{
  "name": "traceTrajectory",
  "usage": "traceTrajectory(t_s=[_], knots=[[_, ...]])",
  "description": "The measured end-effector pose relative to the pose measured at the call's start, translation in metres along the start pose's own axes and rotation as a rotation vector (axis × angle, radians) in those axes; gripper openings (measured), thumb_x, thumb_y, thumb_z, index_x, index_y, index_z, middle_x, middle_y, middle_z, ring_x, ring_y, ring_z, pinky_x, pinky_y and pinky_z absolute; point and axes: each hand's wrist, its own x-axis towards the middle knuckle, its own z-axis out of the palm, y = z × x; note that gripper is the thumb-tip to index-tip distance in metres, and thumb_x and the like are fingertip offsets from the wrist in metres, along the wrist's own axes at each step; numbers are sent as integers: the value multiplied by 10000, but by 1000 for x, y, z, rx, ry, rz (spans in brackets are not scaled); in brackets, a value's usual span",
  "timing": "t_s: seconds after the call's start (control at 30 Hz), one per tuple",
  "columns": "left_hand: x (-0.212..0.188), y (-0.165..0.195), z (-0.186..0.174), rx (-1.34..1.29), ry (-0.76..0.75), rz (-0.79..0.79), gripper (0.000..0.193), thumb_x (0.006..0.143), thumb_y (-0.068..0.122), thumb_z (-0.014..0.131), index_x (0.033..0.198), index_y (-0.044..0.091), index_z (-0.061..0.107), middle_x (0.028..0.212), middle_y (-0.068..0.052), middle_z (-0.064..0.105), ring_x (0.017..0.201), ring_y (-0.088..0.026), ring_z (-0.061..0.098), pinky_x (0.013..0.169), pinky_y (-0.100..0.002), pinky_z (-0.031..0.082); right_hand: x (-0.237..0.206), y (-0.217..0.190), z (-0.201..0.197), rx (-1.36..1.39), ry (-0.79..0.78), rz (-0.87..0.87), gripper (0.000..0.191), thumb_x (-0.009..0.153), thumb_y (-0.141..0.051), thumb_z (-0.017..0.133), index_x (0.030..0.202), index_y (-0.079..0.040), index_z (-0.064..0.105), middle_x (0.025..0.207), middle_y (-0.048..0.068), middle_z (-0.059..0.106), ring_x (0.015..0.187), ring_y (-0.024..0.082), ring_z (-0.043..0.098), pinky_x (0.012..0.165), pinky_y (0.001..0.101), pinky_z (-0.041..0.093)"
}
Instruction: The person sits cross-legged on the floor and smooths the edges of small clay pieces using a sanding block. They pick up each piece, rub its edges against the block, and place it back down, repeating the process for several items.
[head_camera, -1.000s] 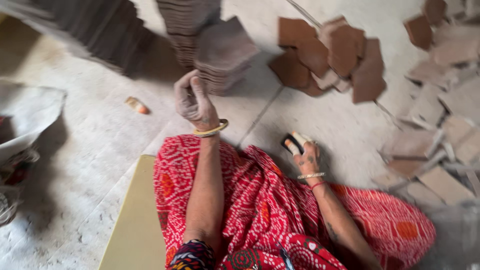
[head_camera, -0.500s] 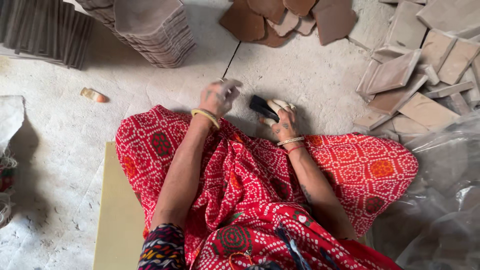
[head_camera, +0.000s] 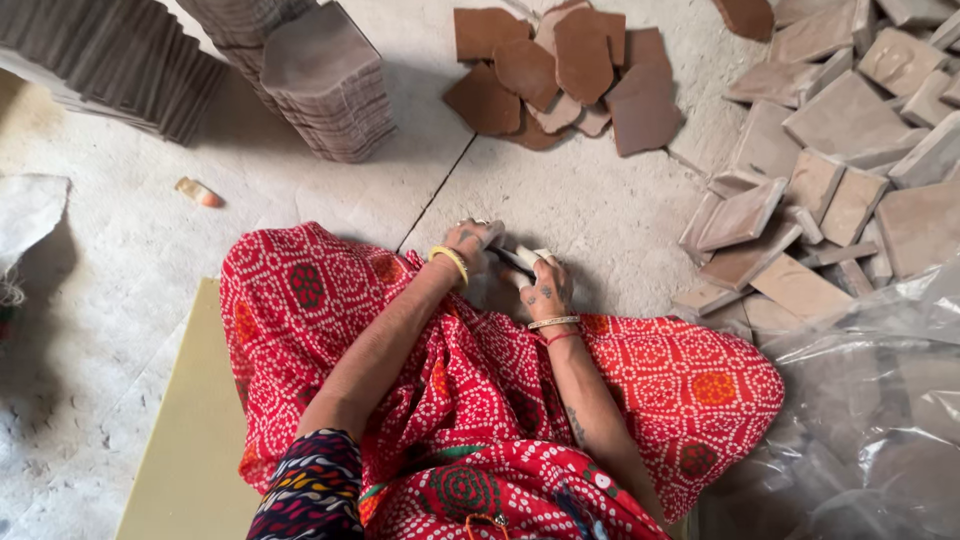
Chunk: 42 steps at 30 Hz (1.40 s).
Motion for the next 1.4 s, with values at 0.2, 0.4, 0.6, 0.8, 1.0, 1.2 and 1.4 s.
traceTrajectory(t_s=[0.2,0.4,0.6,0.8,1.0,1.2,1.4], knots=[[10,-15,-6,-317,370,233,363,812,215,824,1135,169,664,1067,-111,743,1006,-330,696,875,-435,553,5,16,6,417,-19,257,299,896,-219,781,1119,-26,735,956,127,780,849,225,754,766,345,553],[89,-12,-70,-1350,599,-171,503,889,241,785,1241,26,498,1023,-142,677,853,-253,679,721,-388,559,24,43,18,533,120,456,375,847,-246,839,1085,27,741,942,120,777,825,168,680,763,312,536],[161,8,-112,-1844,701,-606,563,811,276,835,1206,-17,560,877,-126,612,617,-209,532,517,-407,450,39,48,15,592,33,406,424,877,-274,789,1139,53,722,956,101,782,843,146,700,783,278,529],[155,19,-119,-1633,808,-682,632,891,253,791,1397,-15,525,1124,-208,663,914,-278,613,667,-352,463,46,36,2,623,-29,487,421,881,-274,784,1137,55,726,913,90,768,788,143,652,720,271,511],[64,2,-97,-1705,667,-475,687,875,180,630,1514,110,389,1380,-159,528,1177,-327,613,862,-454,604,37,36,3,657,58,569,315,874,-190,746,1133,-11,765,904,90,760,702,171,629,601,329,491],[43,-44,-70,-590,179,184,411,951,258,633,1334,118,680,1277,-126,725,1162,-273,670,1011,-398,509,28,49,-3,1053,450,593,360,816,-124,830,1143,-1,745,992,77,747,784,144,670,657,300,562],[69,-8,-45,-351,156,219,308,942,279,645,1220,157,697,1175,-128,735,1047,-294,713,931,-398,565,10,44,-4,1000,431,613,403,800,-155,848,1155,1,740,986,37,740,808,120,654,708,270,541]])
